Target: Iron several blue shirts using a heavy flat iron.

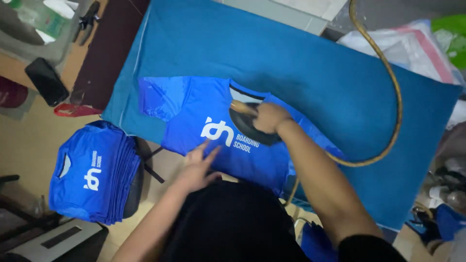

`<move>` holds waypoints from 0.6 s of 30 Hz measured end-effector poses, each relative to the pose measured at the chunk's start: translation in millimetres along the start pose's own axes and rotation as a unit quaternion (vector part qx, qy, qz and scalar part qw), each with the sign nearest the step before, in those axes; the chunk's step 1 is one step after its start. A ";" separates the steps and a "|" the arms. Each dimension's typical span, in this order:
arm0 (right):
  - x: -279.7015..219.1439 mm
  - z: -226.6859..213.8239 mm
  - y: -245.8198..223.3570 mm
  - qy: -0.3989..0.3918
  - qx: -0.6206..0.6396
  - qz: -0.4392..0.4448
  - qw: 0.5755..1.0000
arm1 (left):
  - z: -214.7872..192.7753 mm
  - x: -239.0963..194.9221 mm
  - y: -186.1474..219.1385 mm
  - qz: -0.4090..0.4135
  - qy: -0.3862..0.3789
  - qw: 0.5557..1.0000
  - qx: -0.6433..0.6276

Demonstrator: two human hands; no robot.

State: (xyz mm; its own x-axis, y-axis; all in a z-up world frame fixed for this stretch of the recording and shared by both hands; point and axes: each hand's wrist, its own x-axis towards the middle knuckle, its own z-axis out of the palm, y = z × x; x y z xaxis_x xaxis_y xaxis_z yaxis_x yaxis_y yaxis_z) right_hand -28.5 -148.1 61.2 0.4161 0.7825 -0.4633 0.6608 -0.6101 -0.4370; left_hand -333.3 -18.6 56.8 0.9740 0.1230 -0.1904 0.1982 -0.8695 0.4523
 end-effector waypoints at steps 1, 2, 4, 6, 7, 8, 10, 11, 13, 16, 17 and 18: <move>-21.9 -2.8 -2.4 0.000 0.044 0.008 0.999 | -2.1 -13.1 -7.0 -0.026 -0.011 1.000 0.006; -42.5 -2.4 4.8 -0.003 0.041 0.006 0.999 | 2.0 -24.4 -12.5 -0.030 -0.009 1.000 0.004; -82.6 0.9 17.6 0.043 0.085 0.061 0.994 | 6.9 -49.1 -26.4 -0.161 0.052 0.985 -0.016; -112.1 17.5 39.3 0.072 0.094 0.116 0.986 | 20.1 -57.7 -39.0 -0.170 0.079 0.982 -0.005; -128.8 27.5 51.0 0.100 0.104 0.173 0.974 | 26.6 -60.6 -45.8 -0.179 0.104 0.978 0.004; -132.4 35.5 67.5 0.102 0.107 0.179 0.973 | 28.0 -52.7 -50.5 -0.173 0.100 0.980 0.005; -159.6 59.4 97.8 0.105 0.116 0.285 0.946 | 40.0 -52.2 -49.2 -0.215 0.114 0.970 -0.027; -177.8 59.9 108.0 0.095 0.114 0.293 0.945 | 41.9 -46.3 -44.0 -0.218 0.103 0.970 -0.034; -199.0 57.3 121.9 0.096 0.117 0.340 0.928 | 33.5 -23.7 -48.7 -0.157 0.200 0.966 -0.040; -229.5 94.5 175.4 0.164 0.126 0.398 0.894 | 15.4 49.9 -37.7 -0.071 0.163 0.983 -0.047; -231.3 93.4 184.0 0.168 0.128 0.406 0.889 | 8.7 73.5 -38.9 -0.061 0.160 0.984 -0.049; -232.5 93.1 192.2 0.202 0.134 0.434 0.868 | 2.7 97.1 -40.6 -0.021 0.151 0.988 -0.018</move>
